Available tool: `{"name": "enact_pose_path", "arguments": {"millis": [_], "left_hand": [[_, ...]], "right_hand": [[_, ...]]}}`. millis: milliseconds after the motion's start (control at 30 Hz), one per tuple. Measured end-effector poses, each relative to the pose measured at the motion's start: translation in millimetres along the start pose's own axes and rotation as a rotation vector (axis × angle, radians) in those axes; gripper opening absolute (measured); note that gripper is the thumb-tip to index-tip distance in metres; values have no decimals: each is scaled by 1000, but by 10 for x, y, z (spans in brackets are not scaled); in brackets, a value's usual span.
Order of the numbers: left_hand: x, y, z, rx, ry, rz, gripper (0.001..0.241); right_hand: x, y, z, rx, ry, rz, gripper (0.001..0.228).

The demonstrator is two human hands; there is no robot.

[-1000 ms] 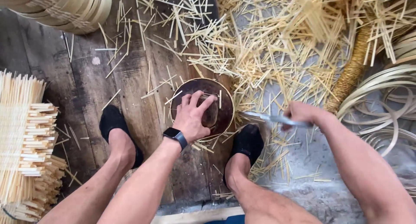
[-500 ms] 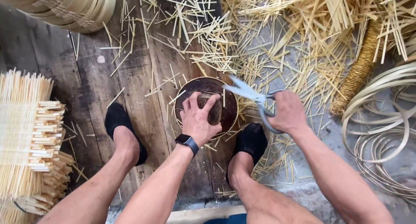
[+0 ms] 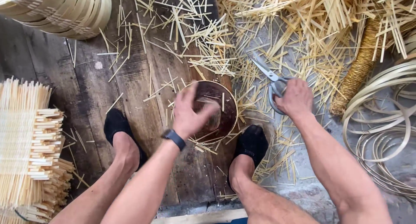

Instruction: The person sits on the floor of a bamboo workshop and trims bamboo strips with scissors over a round wooden mold, then presses and fits a woven bamboo mat onto a round bamboo frame. They repeat trimming and fitting, then place the finished woven base onto a stack of bamboo steamer bodies.

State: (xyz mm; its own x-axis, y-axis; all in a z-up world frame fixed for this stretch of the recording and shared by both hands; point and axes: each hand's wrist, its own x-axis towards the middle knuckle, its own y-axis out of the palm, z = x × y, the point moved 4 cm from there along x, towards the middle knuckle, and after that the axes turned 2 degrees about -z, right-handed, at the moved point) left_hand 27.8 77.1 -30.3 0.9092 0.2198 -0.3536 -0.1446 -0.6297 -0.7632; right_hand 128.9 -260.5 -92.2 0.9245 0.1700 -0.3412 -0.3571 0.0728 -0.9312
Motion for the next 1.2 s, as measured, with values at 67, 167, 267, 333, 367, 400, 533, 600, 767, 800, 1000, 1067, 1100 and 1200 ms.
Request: {"name": "enact_pose_path", "arguments": {"millis": [67,167,267,333,367,400,533,600,767,800,1000,1067,1100,1200], "left_hand": [[327,17,275,-86,-4,-98,72],[663,6,283,-173,-142,-34,55],[925,213,276,-176,-280,118,50],[966,267,194,-175,-305,128,48],[896,223,95,-160,-317,141,45],[831,173,-2,-144,-329,154,43],[820,379,154,-63,-286,-33,44],[818,371,208,-129,-247,-72,42],[619,147,630,-88,-229,-107,42],[485,102,870,-18,-165,-233,41],[-175,132,1319,-994,-916,125,24],[-167,216,1485,-901,-830,54,25],[-207,304,1548,-807,-750,4,26],[-207,68,1181,-601,-764,-51,27]], "right_hand": [[-118,121,-44,6,-3,-80,55],[-346,257,180,282,-49,-120,60],[-359,292,733,783,64,119,46],[-375,531,947,1007,241,347,35],[-413,709,939,1051,282,340,30],[-459,887,933,1095,324,333,25],[-375,889,914,1097,320,281,22],[-446,849,929,1026,334,273,22],[-538,499,1023,969,220,274,23],[-625,522,1041,1006,203,325,23],[-580,711,925,1176,245,396,20],[-534,772,963,1200,268,410,19],[-582,823,921,1216,312,422,19],[-644,740,910,1245,364,434,19]]}}
